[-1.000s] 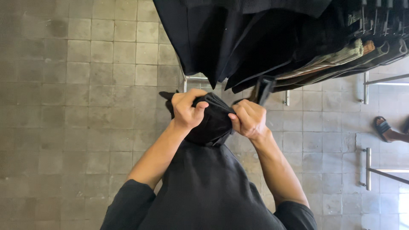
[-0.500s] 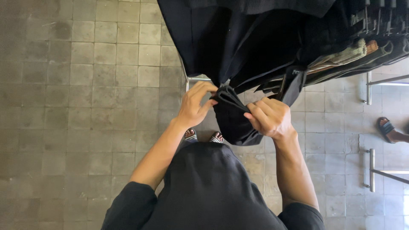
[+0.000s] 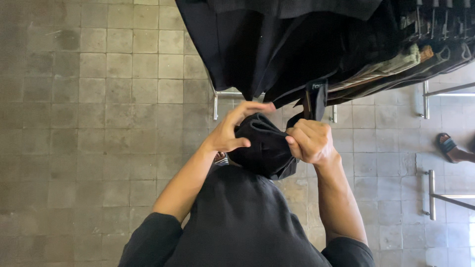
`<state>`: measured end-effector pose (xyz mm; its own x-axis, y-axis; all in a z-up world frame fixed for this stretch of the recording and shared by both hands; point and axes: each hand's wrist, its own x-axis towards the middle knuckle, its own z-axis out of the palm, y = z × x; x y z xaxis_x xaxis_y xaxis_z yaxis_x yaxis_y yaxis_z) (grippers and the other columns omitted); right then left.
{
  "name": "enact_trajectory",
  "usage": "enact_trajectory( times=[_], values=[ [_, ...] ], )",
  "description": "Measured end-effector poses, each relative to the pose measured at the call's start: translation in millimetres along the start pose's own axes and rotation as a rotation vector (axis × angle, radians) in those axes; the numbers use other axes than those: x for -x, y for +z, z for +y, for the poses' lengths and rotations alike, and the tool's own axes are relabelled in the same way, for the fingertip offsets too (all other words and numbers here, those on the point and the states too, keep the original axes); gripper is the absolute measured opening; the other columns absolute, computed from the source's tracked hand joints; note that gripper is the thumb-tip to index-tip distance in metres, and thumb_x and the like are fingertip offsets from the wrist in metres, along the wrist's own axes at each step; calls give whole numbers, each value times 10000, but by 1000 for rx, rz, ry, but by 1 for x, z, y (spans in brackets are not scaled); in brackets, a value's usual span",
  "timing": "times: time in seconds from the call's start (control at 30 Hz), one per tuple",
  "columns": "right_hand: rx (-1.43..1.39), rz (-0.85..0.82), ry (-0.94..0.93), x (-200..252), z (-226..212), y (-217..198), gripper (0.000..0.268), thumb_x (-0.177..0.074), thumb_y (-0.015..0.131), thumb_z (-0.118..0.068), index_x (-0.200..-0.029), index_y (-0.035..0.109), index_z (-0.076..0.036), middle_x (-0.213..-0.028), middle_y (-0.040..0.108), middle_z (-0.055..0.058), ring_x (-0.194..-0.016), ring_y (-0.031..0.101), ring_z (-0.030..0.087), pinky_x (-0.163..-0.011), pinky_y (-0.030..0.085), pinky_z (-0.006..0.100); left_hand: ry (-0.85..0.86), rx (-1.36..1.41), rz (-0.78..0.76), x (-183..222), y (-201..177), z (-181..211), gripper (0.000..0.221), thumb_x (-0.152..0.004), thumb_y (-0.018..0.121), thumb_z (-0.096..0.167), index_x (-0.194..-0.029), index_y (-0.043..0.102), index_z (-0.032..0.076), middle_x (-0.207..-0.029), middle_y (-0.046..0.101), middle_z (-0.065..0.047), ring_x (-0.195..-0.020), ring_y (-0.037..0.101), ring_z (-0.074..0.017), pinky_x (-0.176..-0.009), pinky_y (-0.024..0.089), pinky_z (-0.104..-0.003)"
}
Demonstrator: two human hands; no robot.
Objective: The person picks up a pair of black trousers from a rack, folds them by hand, and then attaches them to a hanger before placing them back on a clothing rack.
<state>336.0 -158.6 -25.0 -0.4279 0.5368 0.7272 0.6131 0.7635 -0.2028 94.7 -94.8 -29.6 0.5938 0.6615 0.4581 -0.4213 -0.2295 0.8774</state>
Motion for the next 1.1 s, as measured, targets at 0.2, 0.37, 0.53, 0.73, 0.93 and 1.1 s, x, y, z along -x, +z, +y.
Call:
enact_trajectory(
  times=[0.2, 0.37, 0.53, 0.73, 0.93, 1.1],
  values=[
    [-5, -62, 182, 3, 5, 0, 391, -1059, 556, -370, -876, 707, -59, -591, 520, 94, -481, 558, 314, -443, 462, 385, -183, -103, 64, 38, -16, -74, 459, -979, 711, 239, -571, 559, 93, -454, 428, -4, -502, 404, -87, -463, 359, -244],
    [-216, -247, 362, -19, 6, -19, 553, -917, 704, -546, -903, 620, 1, -607, 523, 186, -575, 589, 426, -531, 470, 434, -319, -95, 146, 47, -27, -76, 463, -996, 689, 288, -581, 595, 105, -478, 470, 36, -511, 428, -81, -477, 375, -242],
    [-234, -292, 468, 7, 11, 3, 537, -880, 782, -511, -758, 526, -54, -533, 456, 149, -500, 550, 388, -480, 418, 398, -484, 106, 212, 22, -22, -8, 335, -1026, 658, 255, -727, 682, 106, -639, 642, 50, -609, 552, -42, -589, 481, -186],
    [-332, -224, 559, 4, 6, 11, 514, -943, 739, -438, -660, 473, -103, -469, 401, 93, -421, 464, 320, -449, 366, 331, -513, 175, 177, 29, -23, -1, 169, -961, 752, 209, -872, 771, 66, -791, 737, 17, -768, 642, -46, -692, 536, -198],
    [-401, -198, 491, 8, 5, 7, 466, -834, 847, -477, -722, 590, -105, -738, 682, 88, -706, 683, 333, -632, 510, 367, -563, 215, 249, 41, -28, -12, 274, -996, 712, 268, -807, 767, 78, -718, 718, -8, -675, 640, -71, -652, 533, -202],
    [-222, -183, 593, 56, -4, 16, 501, -785, 902, -434, -845, 595, -42, -593, 539, 137, -538, 597, 358, -526, 467, 377, -608, 253, 294, 38, -31, -22, 262, -1011, 690, 248, -827, 754, 74, -726, 719, -19, -669, 666, -88, -644, 565, -227]
  ],
)
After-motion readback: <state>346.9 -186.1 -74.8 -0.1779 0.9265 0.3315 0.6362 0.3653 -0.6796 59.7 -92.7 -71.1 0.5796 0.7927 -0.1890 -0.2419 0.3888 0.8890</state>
